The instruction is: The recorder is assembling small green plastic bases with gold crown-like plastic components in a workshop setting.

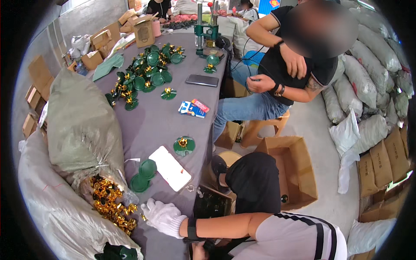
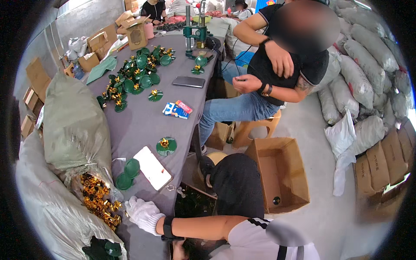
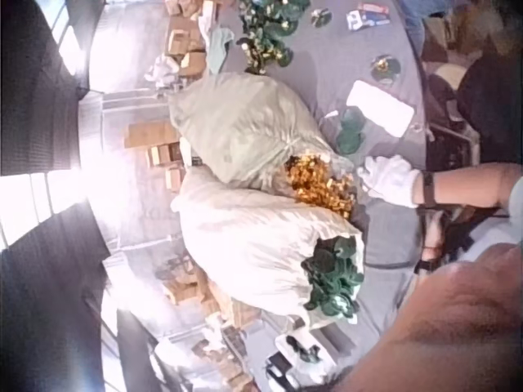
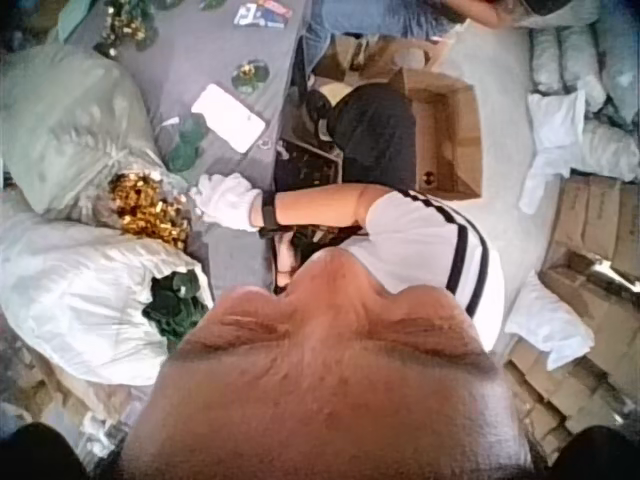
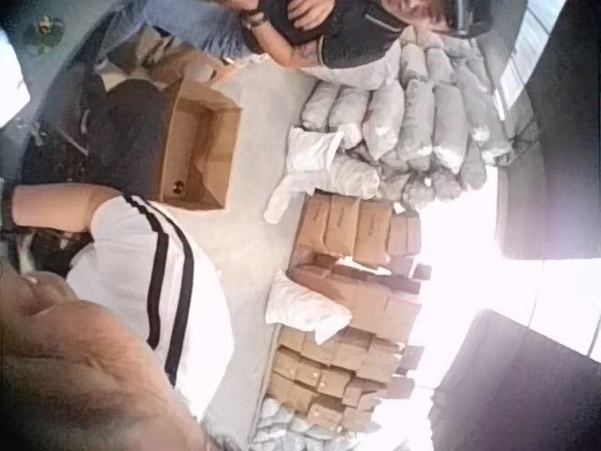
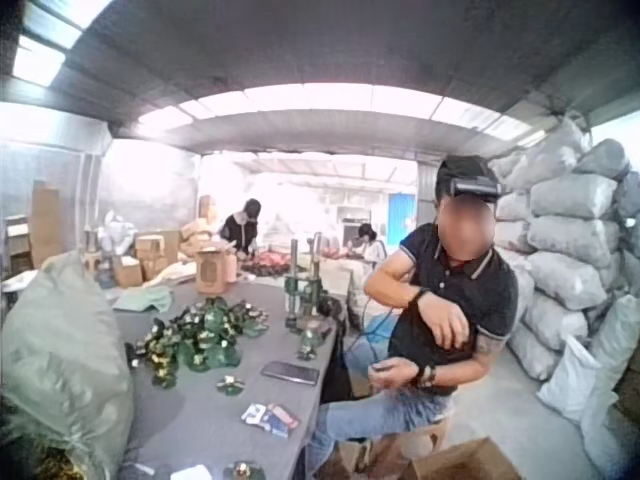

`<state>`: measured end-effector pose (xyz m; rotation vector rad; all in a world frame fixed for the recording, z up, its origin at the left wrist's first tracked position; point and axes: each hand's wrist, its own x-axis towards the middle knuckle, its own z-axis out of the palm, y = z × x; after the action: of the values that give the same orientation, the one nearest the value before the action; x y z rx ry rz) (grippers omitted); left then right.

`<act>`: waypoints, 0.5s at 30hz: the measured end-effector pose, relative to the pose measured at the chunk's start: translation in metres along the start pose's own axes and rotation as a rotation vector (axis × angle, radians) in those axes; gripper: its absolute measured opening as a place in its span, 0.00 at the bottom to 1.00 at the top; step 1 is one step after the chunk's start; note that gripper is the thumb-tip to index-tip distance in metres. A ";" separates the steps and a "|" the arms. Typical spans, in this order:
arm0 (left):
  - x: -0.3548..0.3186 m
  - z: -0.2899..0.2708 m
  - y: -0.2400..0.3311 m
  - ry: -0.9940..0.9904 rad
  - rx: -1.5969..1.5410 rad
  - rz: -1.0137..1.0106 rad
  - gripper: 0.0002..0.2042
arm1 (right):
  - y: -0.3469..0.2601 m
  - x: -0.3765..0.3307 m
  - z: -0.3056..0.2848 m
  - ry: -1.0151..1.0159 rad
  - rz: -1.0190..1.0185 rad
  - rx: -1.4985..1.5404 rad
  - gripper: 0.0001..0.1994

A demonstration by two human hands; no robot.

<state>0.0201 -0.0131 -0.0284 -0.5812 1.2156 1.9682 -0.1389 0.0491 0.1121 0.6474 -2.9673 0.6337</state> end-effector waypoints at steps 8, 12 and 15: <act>-0.004 0.096 0.125 -0.067 -0.167 0.002 0.22 | -0.016 0.007 -0.010 0.065 -0.079 0.147 0.26; -0.021 0.093 0.118 -0.103 -0.265 -0.011 0.24 | -0.012 0.018 0.025 0.117 -0.233 -0.040 0.18; -0.043 0.067 0.089 -0.124 -0.331 -0.038 0.24 | -0.005 0.017 0.024 0.072 -0.213 0.051 0.15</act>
<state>-0.0228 0.0066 0.0812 -0.6293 0.8026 2.1549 -0.1515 0.0285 0.0947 0.9085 -2.7734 0.6999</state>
